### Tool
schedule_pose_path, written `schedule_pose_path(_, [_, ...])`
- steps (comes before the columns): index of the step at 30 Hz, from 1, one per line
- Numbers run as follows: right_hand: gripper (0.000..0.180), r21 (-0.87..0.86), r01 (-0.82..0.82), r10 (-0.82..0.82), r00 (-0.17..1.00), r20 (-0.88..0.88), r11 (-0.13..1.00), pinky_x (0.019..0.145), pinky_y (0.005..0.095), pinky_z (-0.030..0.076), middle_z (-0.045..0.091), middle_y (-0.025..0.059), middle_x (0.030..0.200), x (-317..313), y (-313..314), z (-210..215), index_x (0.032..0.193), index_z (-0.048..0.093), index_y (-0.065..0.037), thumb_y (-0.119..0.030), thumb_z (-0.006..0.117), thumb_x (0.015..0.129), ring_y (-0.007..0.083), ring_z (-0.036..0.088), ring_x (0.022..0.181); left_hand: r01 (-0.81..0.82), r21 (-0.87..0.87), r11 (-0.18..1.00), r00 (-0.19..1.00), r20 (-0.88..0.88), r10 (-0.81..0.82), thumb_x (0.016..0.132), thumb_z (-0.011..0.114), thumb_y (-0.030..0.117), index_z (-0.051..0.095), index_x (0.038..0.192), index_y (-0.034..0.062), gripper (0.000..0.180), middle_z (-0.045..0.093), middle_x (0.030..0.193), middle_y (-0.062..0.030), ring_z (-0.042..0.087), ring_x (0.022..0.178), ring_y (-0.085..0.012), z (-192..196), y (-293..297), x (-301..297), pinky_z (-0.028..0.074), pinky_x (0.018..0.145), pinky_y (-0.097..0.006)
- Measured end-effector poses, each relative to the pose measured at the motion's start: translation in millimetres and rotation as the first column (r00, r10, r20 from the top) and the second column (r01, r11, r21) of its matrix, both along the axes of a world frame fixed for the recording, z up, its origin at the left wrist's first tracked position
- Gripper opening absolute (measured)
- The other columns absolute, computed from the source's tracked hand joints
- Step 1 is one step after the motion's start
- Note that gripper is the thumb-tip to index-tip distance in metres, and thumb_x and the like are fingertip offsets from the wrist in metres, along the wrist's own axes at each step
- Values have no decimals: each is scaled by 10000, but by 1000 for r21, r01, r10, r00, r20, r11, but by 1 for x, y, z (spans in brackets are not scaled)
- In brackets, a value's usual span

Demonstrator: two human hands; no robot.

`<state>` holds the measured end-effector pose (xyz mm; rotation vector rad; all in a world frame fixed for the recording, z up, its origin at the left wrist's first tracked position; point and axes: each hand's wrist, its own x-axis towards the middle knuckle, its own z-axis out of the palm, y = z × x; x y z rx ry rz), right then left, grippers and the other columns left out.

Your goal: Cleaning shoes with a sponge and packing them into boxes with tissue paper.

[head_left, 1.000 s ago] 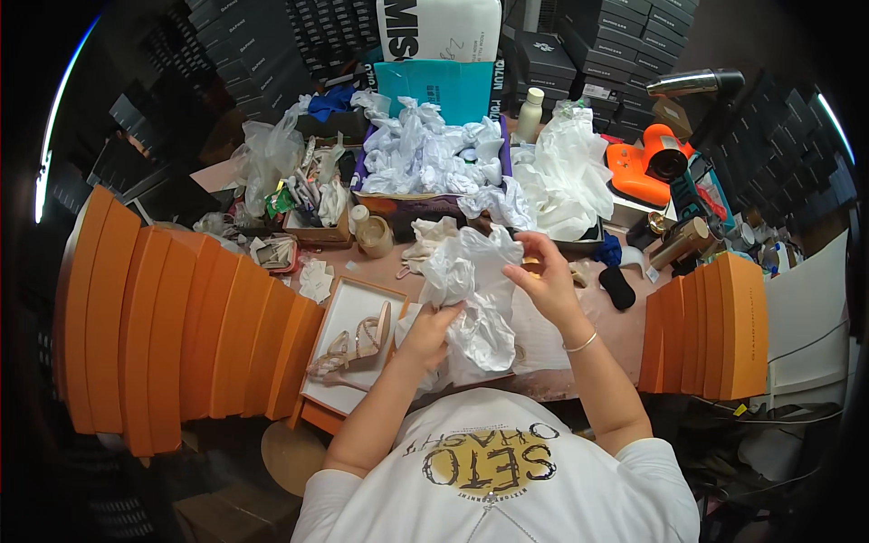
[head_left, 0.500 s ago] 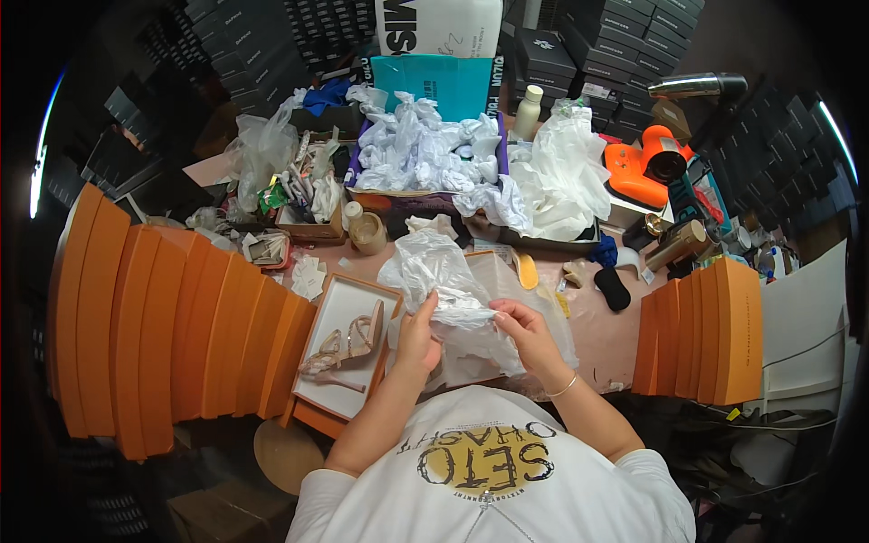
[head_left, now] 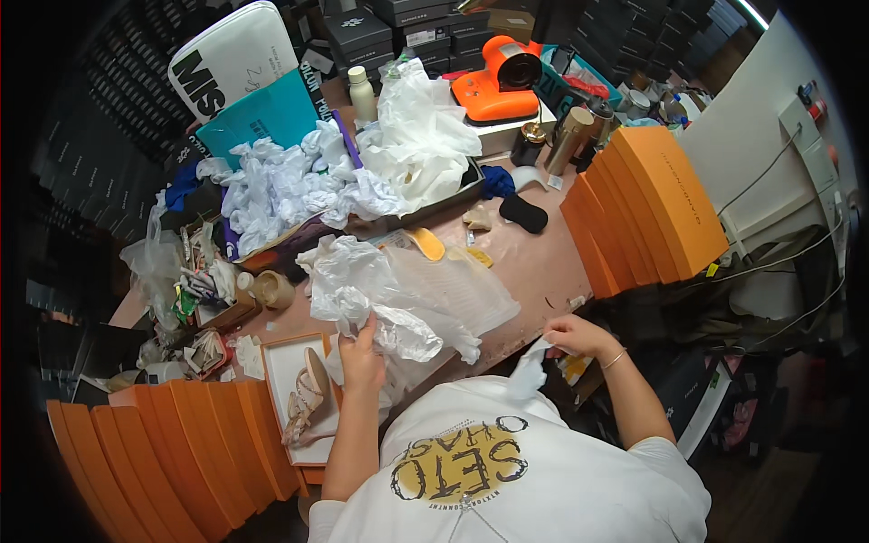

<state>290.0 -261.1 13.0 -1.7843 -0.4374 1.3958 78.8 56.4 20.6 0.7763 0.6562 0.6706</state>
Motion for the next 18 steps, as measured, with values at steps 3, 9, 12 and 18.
schedule_pose_path(3, [285, -486, 171, 245, 696, 675, 857, 677, 382, 535, 688, 164, 817, 16, -117, -105, 930, 668, 10, -236, 622, 793, 306, 680, 777, 108, 22, 994, 993, -53, -107, 857, 633, 14, 570, 1119, 42, 271, 611, 1067, -17, 585, 979, -146, -8, -7, 9, 469, 864, -316])
schedule_pose_path(9, [563, 352, -31, -215, 741, 636, 935, 855, 365, 471, 609, 184, 1123, -26, 52, 44, 1199, 537, 3, -262, 758, 753, 261, 595, 1045, 341, 296, 892, 937, -178, -299, 844, 614, 1, 602, 1048, 25, 206, 635, 972, -21, 587, 885, -122, 1, -20, 13, 461, 794, -280])
schedule_pose_path(12, [382, 446, -302, -133, 686, 715, 843, 761, 346, 476, 625, 151, 1042, -54, 137, 88, 1084, 566, -5, -180, 720, 782, 291, 606, 930, 359, 405, 841, 931, -211, -296, 856, 600, -6, 618, 1020, 11, 165, 634, 949, -16, 574, 864, -104, 17, -30, 22, 463, 769, -265])
schedule_pose_path(18, [119, 556, -184, -232, 771, 593, 810, 614, 332, 469, 633, 163, 764, -64, 177, 81, 897, 625, 16, -78, 644, 826, 290, 605, 651, 31, 312, 949, 997, -78, -7, 907, 556, 38, 624, 1062, 3, 173, 642, 956, -17, 587, 819, -80, 33, -3, -3, 475, 719, -232])
